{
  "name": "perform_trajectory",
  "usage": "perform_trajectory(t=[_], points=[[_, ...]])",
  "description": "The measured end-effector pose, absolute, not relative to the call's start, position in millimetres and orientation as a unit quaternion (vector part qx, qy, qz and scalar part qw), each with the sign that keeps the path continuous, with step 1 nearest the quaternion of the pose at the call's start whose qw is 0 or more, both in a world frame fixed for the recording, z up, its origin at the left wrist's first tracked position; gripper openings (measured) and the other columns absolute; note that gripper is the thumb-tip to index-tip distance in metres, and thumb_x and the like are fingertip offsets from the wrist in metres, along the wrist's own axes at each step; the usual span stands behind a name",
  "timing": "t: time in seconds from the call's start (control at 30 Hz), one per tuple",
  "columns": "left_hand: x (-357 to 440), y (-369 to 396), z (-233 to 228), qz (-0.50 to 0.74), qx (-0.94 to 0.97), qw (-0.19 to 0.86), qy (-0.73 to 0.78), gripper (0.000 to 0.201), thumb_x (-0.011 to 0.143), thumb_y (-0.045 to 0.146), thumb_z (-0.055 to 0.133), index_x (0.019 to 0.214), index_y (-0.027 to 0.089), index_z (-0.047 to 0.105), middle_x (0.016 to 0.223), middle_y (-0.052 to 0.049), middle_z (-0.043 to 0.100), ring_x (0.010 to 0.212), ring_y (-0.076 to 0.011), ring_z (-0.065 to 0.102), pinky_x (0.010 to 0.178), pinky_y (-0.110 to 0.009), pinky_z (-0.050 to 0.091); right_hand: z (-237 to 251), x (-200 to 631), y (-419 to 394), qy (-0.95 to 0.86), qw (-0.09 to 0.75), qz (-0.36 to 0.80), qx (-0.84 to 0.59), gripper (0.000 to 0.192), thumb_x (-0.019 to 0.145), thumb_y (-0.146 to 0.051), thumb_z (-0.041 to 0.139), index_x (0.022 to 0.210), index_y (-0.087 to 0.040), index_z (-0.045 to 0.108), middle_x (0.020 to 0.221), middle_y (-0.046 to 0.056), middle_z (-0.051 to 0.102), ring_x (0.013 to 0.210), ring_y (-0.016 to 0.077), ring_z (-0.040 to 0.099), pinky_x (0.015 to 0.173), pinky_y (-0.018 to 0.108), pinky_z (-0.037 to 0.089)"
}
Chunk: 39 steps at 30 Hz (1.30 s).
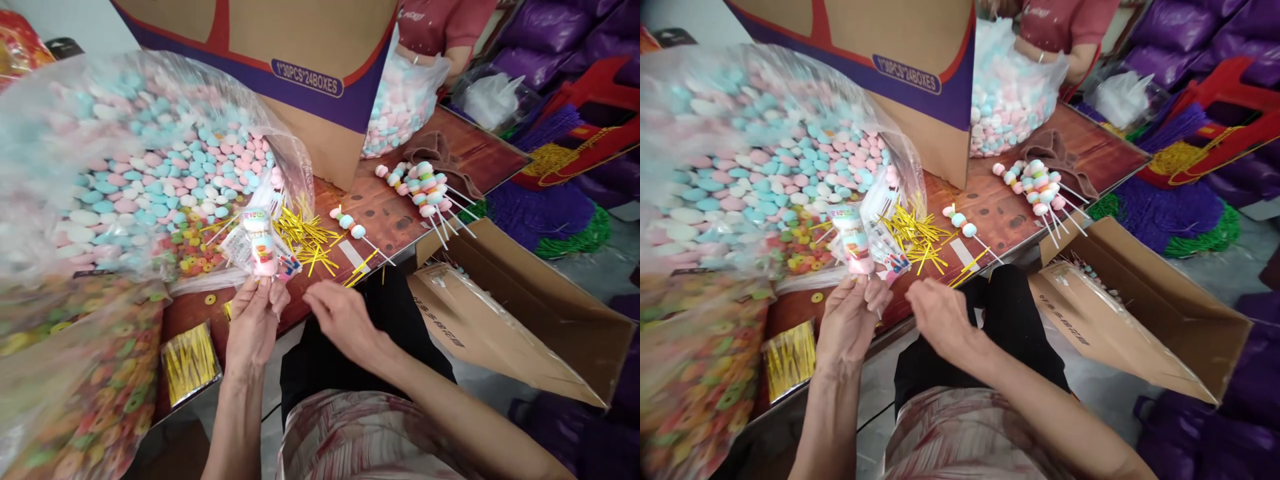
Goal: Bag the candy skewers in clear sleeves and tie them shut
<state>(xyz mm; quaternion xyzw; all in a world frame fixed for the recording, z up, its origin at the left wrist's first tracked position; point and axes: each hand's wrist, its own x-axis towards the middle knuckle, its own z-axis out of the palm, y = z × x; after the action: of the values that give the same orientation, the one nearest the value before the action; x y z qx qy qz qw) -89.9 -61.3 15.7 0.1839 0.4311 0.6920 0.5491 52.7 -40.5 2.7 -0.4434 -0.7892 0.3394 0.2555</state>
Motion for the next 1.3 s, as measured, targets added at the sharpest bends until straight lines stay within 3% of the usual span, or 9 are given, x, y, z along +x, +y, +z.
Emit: perform_trajectory(t=[0.17, 0.27, 0.43, 0.7, 0.8, 0.87, 1.0, 1.3], points=[[-81.2, -56.1, 8.3, 0.679, 0.197, 0.543, 0.454, 0.025, 0.075, 0.029, 0.080, 0.079, 0.016, 0.059, 0.063, 0.003, 0.045, 0.052, -0.0043, 0.030, 0.046, -0.015, 0.026, -7.2, 61.6, 15.9, -0.875, 0.217, 0.033, -0.433, 0.017, 0.094, -0.014, 0.054, 0.094, -0.023, 0.068, 0.101, 0.008, 0.062, 0.086, 0.0186, 0.053, 0.056, 0.027, 0.030], [-77.6, -54.9, 4.6, 0.681, 0.194, 0.534, 0.462, 0.029, 0.074, 0.029, 0.080, 0.087, 0.020, 0.055, 0.064, 0.005, 0.048, 0.051, -0.0044, 0.031, 0.044, -0.014, 0.022, -16.0, 61.2, 41.7, -0.924, 0.172, -0.022, -0.341, 0.017, 0.095, -0.013, 0.053, 0.090, -0.022, 0.066, 0.101, 0.008, 0.063, 0.088, 0.0203, 0.051, 0.058, 0.028, 0.032], [-78.7, -54.6, -0.8, 0.678, 0.171, 0.540, 0.469, 0.034, 0.072, 0.031, 0.080, 0.080, 0.020, 0.050, 0.061, 0.005, 0.051, 0.046, -0.0029, 0.027, 0.043, -0.015, 0.019, -26.2, 61.6, 57.6, -0.946, 0.153, -0.028, -0.286, 0.021, 0.092, -0.003, 0.043, 0.089, -0.016, 0.060, 0.095, 0.010, 0.062, 0.082, 0.0208, 0.050, 0.060, 0.031, 0.033], [-77.1, -50.3, -4.6, 0.677, 0.170, 0.523, 0.489, 0.027, 0.078, 0.033, 0.074, 0.077, 0.015, 0.053, 0.065, 0.002, 0.055, 0.044, -0.0004, 0.023, 0.043, -0.015, 0.018, -28.4, 61.4, 61.0, -0.833, 0.335, 0.144, -0.416, 0.016, 0.094, -0.013, 0.039, 0.088, -0.018, 0.052, 0.075, 0.002, 0.056, 0.065, 0.0157, 0.046, 0.056, 0.028, 0.028], [-73.3, -48.7, -6.9, 0.677, 0.183, 0.498, 0.511, 0.023, 0.080, 0.032, 0.070, 0.086, 0.018, 0.053, 0.065, 0.004, 0.054, 0.045, -0.0018, 0.027, 0.043, -0.015, 0.018, -16.6, 61.7, 50.6, -0.792, 0.384, 0.222, -0.420, 0.016, 0.096, -0.017, 0.037, 0.086, -0.019, 0.050, 0.077, 0.001, 0.056, 0.065, 0.0136, 0.048, 0.059, 0.025, 0.035], [-70.2, -47.6, -8.4, 0.680, 0.193, 0.474, 0.525, 0.023, 0.082, 0.032, 0.068, 0.093, 0.022, 0.050, 0.064, 0.006, 0.054, 0.046, -0.0036, 0.032, 0.044, -0.014, 0.020, -8.0, 60.7, 35.3, -0.743, 0.413, 0.339, -0.403, 0.012, 0.095, -0.020, 0.042, 0.088, -0.020, 0.052, 0.077, 0.000, 0.057, 0.065, 0.0123, 0.051, 0.061, 0.024, 0.041], [-63.1, -45.3, -10.8, 0.683, 0.216, 0.456, 0.528, 0.020, 0.082, 0.030, 0.066, 0.088, 0.023, 0.047, 0.064, 0.006, 0.051, 0.049, -0.0050, 0.034, 0.046, -0.015, 0.024, 1.3, 54.3, -0.6, -0.622, 0.407, 0.554, -0.375, 0.011, 0.091, -0.025, 0.053, 0.091, -0.020, 0.062, 0.071, -0.002, 0.057, 0.056, 0.0101, 0.050, 0.052, 0.022, 0.043], [-48.0, -47.2, -17.5, 0.673, 0.271, 0.438, 0.531, 0.009, 0.083, 0.023, 0.061, 0.082, 0.021, 0.053, 0.063, 0.006, 0.040, 0.056, -0.0083, 0.034, 0.053, -0.019, 0.032, -0.4, 47.7, -9.6, -0.454, 0.435, 0.654, -0.421, 0.017, 0.073, -0.032, 0.075, 0.073, -0.017, 0.068, 0.061, -0.002, 0.060, 0.050, 0.0092, 0.047, 0.043, 0.021, 0.034]])
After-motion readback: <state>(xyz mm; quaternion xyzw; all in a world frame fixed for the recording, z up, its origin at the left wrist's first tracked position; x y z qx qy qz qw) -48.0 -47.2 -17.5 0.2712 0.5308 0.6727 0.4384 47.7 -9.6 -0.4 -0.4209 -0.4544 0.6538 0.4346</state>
